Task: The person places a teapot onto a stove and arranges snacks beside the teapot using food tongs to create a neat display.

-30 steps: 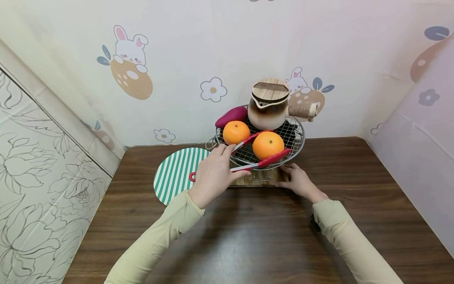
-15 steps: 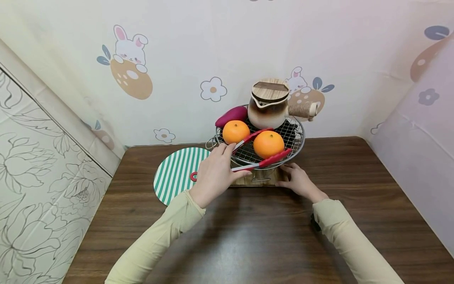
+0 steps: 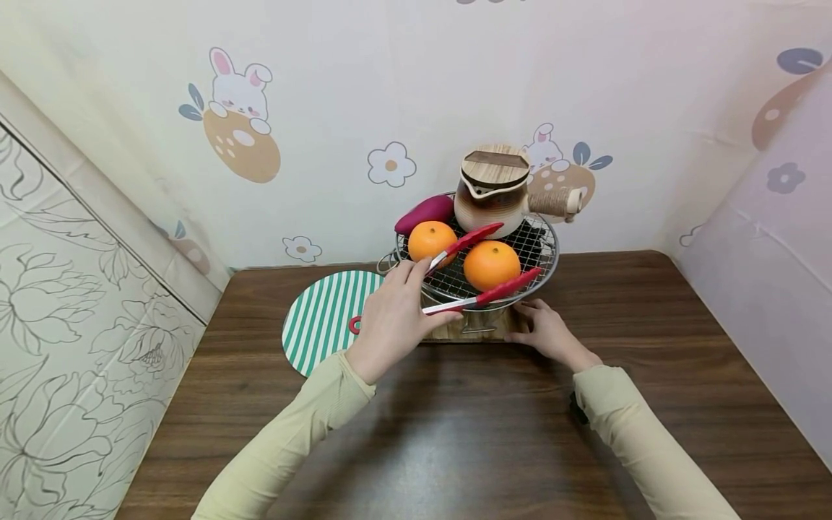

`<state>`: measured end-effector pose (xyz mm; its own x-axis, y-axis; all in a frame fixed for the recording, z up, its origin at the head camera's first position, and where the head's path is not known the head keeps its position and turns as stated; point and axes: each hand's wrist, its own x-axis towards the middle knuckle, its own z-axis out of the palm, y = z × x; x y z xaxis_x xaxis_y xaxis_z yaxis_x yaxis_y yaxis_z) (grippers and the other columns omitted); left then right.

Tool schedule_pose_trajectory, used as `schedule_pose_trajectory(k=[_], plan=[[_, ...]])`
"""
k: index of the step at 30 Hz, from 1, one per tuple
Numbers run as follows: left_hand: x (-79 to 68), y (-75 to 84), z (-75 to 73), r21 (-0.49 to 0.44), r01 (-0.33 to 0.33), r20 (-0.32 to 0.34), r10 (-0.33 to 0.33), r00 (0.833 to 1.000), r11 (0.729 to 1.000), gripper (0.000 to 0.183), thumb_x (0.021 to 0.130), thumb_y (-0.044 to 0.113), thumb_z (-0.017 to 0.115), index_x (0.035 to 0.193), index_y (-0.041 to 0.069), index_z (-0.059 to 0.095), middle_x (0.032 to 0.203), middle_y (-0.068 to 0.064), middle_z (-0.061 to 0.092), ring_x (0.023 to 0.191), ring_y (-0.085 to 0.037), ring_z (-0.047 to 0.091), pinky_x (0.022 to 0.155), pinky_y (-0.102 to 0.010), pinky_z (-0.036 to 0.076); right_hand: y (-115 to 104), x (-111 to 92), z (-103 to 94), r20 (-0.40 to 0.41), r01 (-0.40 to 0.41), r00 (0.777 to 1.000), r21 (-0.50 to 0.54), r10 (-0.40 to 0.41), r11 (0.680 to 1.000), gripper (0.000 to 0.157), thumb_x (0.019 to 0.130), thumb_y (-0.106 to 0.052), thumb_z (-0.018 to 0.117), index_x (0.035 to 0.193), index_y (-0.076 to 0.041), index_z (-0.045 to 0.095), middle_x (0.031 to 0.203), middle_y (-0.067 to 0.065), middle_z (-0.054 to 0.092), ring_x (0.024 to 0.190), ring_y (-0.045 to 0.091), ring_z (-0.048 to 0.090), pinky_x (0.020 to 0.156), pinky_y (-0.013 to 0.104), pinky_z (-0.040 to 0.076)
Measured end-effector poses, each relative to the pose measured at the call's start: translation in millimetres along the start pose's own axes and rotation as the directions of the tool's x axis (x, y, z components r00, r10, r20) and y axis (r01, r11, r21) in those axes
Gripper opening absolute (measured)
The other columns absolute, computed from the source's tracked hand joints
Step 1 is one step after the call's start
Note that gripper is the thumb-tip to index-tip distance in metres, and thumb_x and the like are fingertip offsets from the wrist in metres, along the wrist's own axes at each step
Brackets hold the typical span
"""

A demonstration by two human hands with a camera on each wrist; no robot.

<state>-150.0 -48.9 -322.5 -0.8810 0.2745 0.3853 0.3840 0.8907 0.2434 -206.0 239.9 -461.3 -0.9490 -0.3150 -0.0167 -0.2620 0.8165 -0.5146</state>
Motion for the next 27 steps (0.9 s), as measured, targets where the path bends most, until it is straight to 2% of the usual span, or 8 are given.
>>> schedule_pose_trajectory(k=[6, 15, 20, 24, 27], plan=[[-1.1, -2.6, -4.8, -0.089, 0.008, -0.066, -0.014, 0.998, 0.996, 0.088, 0.069, 0.059, 0.079, 0.137, 0.011, 0.049, 0.106, -0.005, 0.057, 0.084, -0.015, 0.052, 0.062, -0.028, 0.052, 0, 0, -0.5, -0.006, 0.015, 1.000, -0.012, -0.015, 1.000, 0.072, 0.082, -0.026, 0.075, 0.137, 0.010, 0.045, 0.135, 0.033, 0.044, 0.122, 0.048, 0.046, 0.099, 0.059, 0.041], [-10.7, -17.9, -22.7, -0.230, 0.084, -0.114, -0.113, 0.987, 0.970, 0.093, 0.069, 0.054, 0.081, 0.142, 0.009, 0.046, 0.118, -0.008, 0.058, 0.094, -0.020, 0.058, 0.074, -0.034, 0.055, 0, 1, -0.5, -0.010, 0.027, 1.000, -0.016, -0.027, 1.000, 0.072, 0.082, -0.027, 0.076, 0.137, 0.009, 0.047, 0.136, 0.034, 0.043, 0.123, 0.049, 0.046, 0.100, 0.060, 0.041], [-16.3, -34.1, -28.9, -0.269, 0.170, -0.102, -0.204, 0.974, 0.948, 0.094, 0.069, 0.051, 0.082, 0.145, 0.011, 0.042, 0.123, -0.010, 0.055, 0.100, -0.024, 0.057, 0.079, -0.038, 0.055, -2, 0, -1.1, -0.003, 0.020, 1.000, -0.010, -0.020, 1.000, 0.072, 0.083, -0.028, 0.075, 0.137, 0.009, 0.046, 0.138, 0.035, 0.041, 0.125, 0.049, 0.044, 0.101, 0.060, 0.040], [-21.9, -51.3, -31.0, -0.294, 0.245, -0.085, -0.281, 0.956, 0.924, 0.095, 0.070, 0.050, 0.082, 0.145, 0.011, 0.039, 0.128, -0.011, 0.052, 0.106, -0.026, 0.055, 0.085, -0.044, 0.055, -2, -1, -1.3, 0.006, 0.009, 1.000, -0.008, -0.009, 1.000, 0.074, 0.083, -0.029, 0.075, 0.138, 0.009, 0.044, 0.139, 0.035, 0.040, 0.126, 0.049, 0.042, 0.101, 0.061, 0.040], [-27.6, -64.6, -31.4, -0.294, 0.293, -0.076, -0.328, 0.942, 0.910, 0.095, 0.071, 0.051, 0.081, 0.145, 0.011, 0.038, 0.127, -0.012, 0.051, 0.103, -0.026, 0.055, 0.083, -0.044, 0.055, -2, 0, -1.4, 0.008, 0.003, 1.000, -0.005, -0.003, 1.000, 0.074, 0.083, -0.030, 0.075, 0.139, 0.009, 0.044, 0.140, 0.035, 0.039, 0.127, 0.049, 0.042, 0.101, 0.061, 0.039]])
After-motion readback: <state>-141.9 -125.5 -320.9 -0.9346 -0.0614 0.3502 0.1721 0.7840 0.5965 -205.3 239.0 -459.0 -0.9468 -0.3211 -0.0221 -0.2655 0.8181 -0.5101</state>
